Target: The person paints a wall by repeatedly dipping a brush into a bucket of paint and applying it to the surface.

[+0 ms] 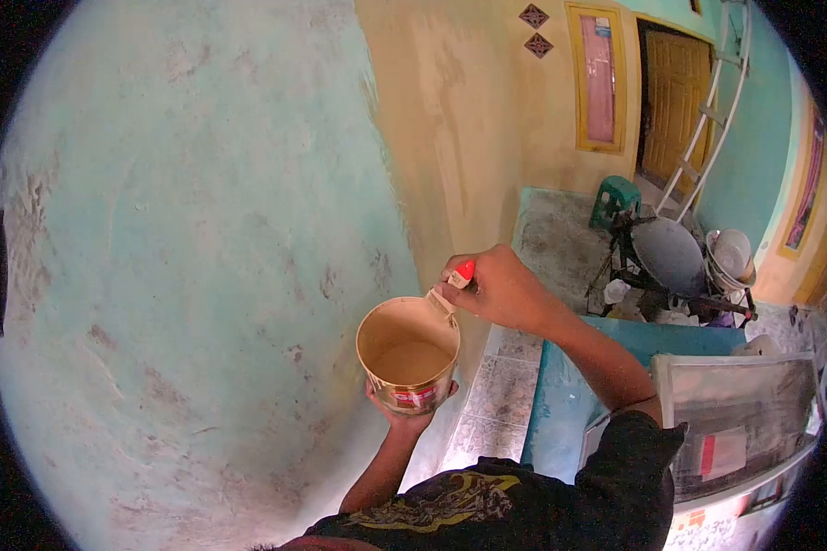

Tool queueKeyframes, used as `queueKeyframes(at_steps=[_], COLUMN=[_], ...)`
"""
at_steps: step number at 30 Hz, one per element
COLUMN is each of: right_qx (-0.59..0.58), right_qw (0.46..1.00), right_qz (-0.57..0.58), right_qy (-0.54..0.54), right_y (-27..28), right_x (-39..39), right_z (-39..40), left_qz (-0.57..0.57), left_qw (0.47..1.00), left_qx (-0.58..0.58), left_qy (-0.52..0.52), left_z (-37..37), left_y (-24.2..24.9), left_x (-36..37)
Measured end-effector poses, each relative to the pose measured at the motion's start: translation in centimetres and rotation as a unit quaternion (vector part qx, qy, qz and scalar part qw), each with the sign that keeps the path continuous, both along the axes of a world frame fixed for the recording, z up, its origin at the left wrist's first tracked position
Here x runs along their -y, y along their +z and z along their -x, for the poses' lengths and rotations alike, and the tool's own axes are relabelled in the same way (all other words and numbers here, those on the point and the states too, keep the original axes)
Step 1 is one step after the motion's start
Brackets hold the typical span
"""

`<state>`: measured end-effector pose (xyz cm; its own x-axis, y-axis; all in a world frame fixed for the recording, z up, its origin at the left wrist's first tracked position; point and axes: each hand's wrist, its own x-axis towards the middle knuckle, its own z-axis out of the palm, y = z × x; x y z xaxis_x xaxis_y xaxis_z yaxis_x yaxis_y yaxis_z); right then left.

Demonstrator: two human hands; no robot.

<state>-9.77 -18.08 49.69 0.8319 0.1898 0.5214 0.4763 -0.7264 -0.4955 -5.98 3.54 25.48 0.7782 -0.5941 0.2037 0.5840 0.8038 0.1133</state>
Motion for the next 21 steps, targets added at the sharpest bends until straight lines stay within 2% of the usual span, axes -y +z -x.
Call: queueKeyframes(at_steps=[3, 8, 15, 17, 19, 21], right_qx=[-0.011, -0.039, -0.049, -0.031, -0.023, -0.022], right_qw=[1.0, 0.999, 0.995, 0.997, 0.998, 0.997], right_qz=[-0.016, -0.033, -0.085, -0.066, -0.062, -0.071], right_qy=[-0.015, -0.009, 0.001, -0.004, -0.013, -0.026], right_y=[-0.2, -0.2, -0.9, -0.9, -1.0, -1.0], right_x=[0.1, 0.6, 1.1, 1.2, 1.3, 1.4], right_z=[-0.1, -0.1, -0.5, -0.5, -0.5, -0.4], left_qz=[-0.001, -0.117, -0.101, -0.011, 0.167, 0.017], left_qw=[1.0, 0.991, 0.993, 1.0, 0.985, 0.999], left_qx=[0.003, 0.047, 0.051, 0.026, -0.024, 0.034], left_qy=[-0.007, 0.038, 0.035, 0.011, -0.034, -0.002], left_z=[0.0, 0.1, 0.3, 0.4, 0.9, 0.4], left_y=[0.1, 0.4, 0.2, 0.2, 0.5, 0.1], left_x=[-0.1, 0.0, 0.0, 0.1, 0.4, 0.1])
